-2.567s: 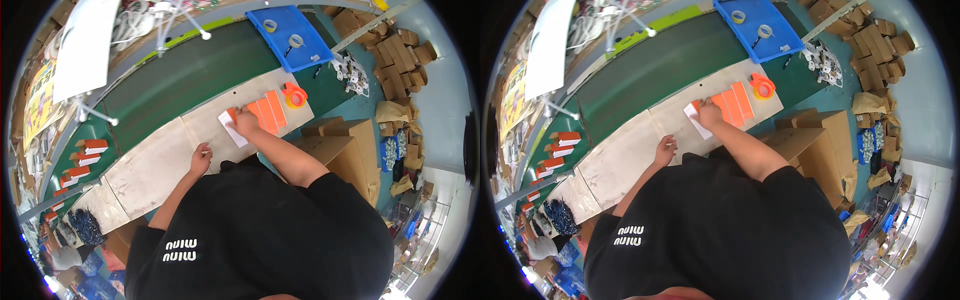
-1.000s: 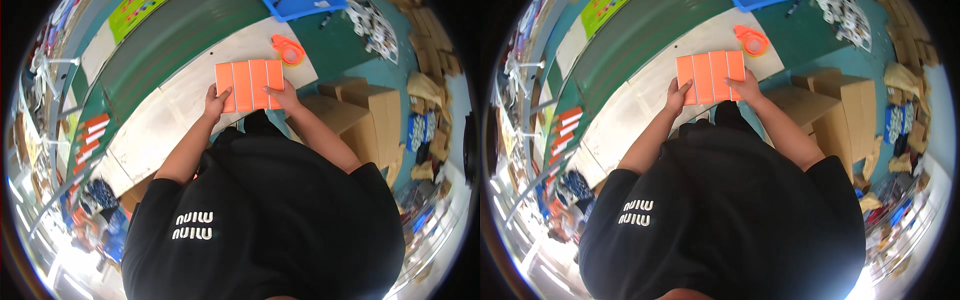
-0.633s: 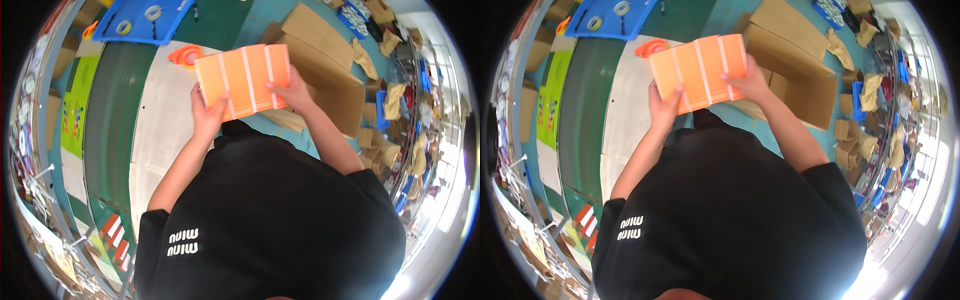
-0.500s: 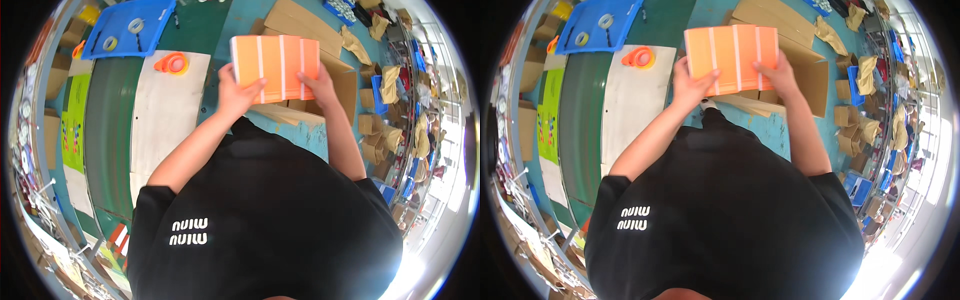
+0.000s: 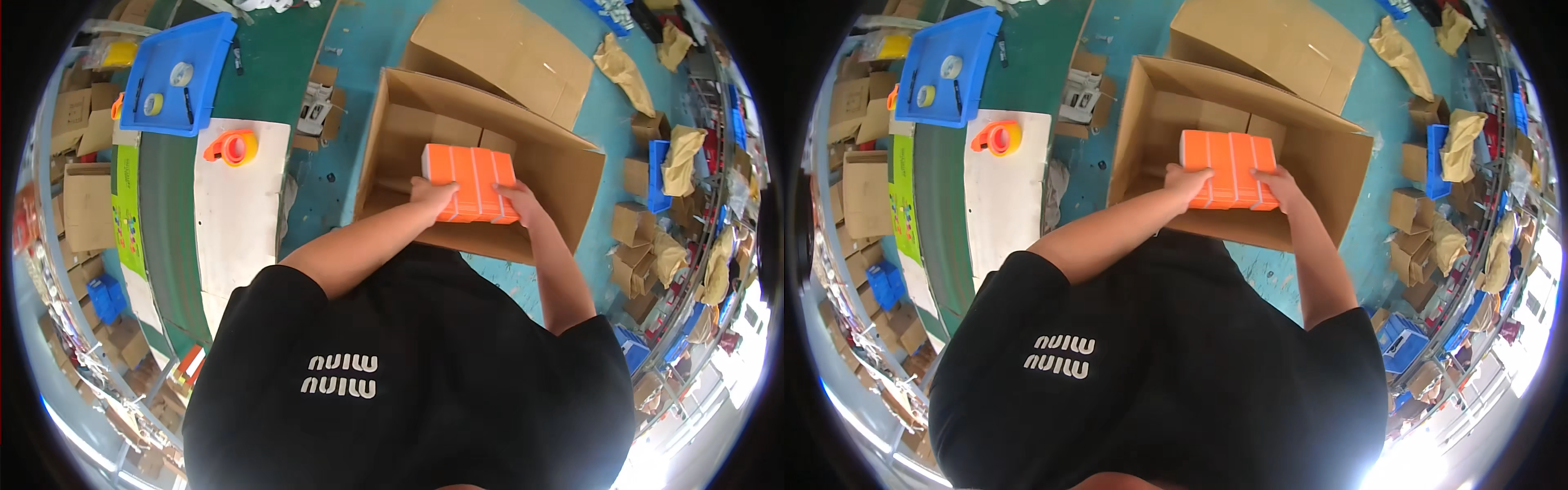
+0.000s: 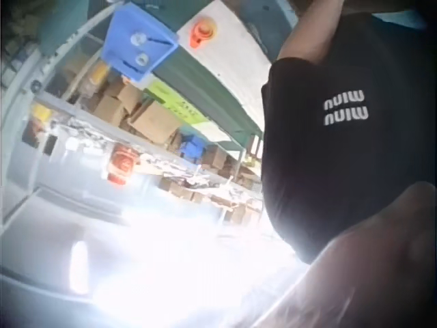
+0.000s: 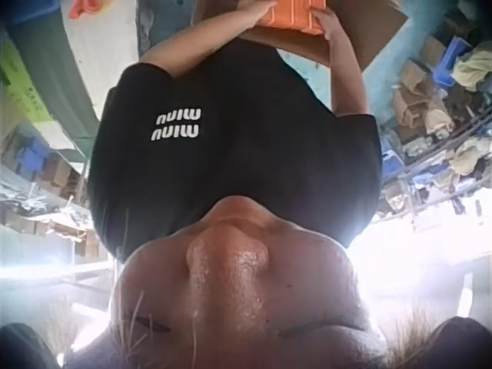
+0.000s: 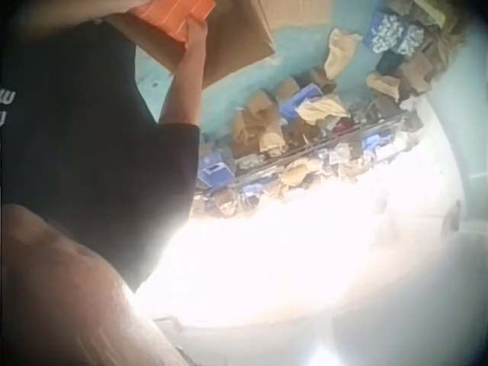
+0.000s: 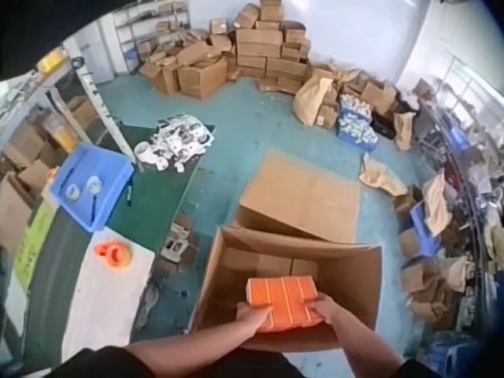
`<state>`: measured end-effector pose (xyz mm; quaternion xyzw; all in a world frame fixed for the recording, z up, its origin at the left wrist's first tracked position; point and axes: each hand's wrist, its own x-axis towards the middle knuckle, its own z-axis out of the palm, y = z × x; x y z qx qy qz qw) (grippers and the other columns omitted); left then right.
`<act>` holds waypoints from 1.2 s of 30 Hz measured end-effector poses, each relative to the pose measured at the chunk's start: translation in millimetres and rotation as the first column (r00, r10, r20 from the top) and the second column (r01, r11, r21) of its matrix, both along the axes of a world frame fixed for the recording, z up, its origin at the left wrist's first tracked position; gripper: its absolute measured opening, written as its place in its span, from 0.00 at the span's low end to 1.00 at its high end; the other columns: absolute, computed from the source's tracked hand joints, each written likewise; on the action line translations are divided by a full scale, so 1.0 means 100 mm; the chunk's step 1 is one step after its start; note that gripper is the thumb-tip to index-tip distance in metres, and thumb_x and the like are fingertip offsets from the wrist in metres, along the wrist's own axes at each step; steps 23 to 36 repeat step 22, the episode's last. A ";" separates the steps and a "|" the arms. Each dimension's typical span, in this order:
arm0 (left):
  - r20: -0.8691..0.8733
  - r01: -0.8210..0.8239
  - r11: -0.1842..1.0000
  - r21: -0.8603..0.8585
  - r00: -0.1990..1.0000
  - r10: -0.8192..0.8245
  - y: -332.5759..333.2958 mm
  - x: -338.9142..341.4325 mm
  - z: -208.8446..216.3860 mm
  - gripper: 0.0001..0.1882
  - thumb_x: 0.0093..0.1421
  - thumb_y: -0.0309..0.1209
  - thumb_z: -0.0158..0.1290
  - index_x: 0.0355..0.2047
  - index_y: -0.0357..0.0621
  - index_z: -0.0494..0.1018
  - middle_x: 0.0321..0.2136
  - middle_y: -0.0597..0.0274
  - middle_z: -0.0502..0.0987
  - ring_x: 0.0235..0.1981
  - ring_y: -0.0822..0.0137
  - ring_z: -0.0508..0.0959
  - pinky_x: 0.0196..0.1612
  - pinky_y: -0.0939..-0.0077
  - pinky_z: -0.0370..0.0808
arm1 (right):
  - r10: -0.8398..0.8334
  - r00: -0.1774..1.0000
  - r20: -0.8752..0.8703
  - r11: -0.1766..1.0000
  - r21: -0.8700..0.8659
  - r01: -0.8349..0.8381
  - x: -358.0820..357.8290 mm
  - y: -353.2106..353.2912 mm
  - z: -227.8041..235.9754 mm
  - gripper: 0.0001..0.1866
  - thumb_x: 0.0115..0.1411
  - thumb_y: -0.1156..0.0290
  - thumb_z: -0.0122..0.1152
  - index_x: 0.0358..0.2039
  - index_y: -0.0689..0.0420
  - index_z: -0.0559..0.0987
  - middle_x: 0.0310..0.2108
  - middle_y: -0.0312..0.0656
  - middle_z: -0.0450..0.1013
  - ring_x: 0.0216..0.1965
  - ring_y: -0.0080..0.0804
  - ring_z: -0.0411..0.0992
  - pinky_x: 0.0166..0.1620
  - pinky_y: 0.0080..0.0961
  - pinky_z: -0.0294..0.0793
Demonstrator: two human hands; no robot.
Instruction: Packing small rectangular orange boxes into a larger cardboard box and sealing it with tape.
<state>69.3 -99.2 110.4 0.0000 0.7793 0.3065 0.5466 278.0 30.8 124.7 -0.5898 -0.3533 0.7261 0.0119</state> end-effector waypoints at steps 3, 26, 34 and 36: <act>-0.079 0.005 0.995 -0.098 0.997 -0.013 0.04 -0.09 -0.33 0.47 0.44 0.43 0.74 0.54 0.27 0.60 0.50 0.34 0.77 0.50 0.46 0.82 0.51 0.59 0.80 | 0.026 1.000 0.012 0.994 -0.111 -0.025 -0.09 0.14 -0.56 0.29 0.60 0.64 0.74 0.57 0.63 0.73 0.51 0.48 0.78 0.49 0.38 0.80 0.47 0.39 0.85; -0.142 -0.115 0.970 0.214 0.979 0.147 0.51 -1.25 -3.43 0.23 0.61 0.36 0.66 0.55 0.46 0.78 0.45 0.62 0.84 0.45 0.68 0.82 0.51 0.69 0.78 | -0.156 0.964 -0.215 0.982 0.069 0.174 -1.13 0.28 -4.04 0.36 0.57 0.65 0.77 0.61 0.64 0.70 0.52 0.48 0.78 0.52 0.36 0.78 0.52 0.35 0.82; -0.142 -0.115 0.970 0.214 0.979 0.147 0.51 -1.25 -3.43 0.23 0.61 0.36 0.66 0.55 0.46 0.78 0.45 0.62 0.84 0.45 0.68 0.82 0.51 0.69 0.78 | -0.156 0.964 -0.215 0.982 0.069 0.174 -1.13 0.28 -4.04 0.36 0.57 0.65 0.77 0.61 0.64 0.70 0.52 0.48 0.78 0.52 0.36 0.78 0.52 0.35 0.82; -0.142 -0.115 0.970 0.214 0.979 0.147 0.51 -1.25 -3.43 0.23 0.61 0.36 0.66 0.55 0.46 0.78 0.45 0.62 0.84 0.45 0.68 0.82 0.51 0.69 0.78 | -0.156 0.964 -0.215 0.982 0.069 0.174 -1.13 0.28 -4.04 0.36 0.57 0.65 0.77 0.61 0.64 0.70 0.52 0.48 0.78 0.52 0.36 0.78 0.52 0.35 0.82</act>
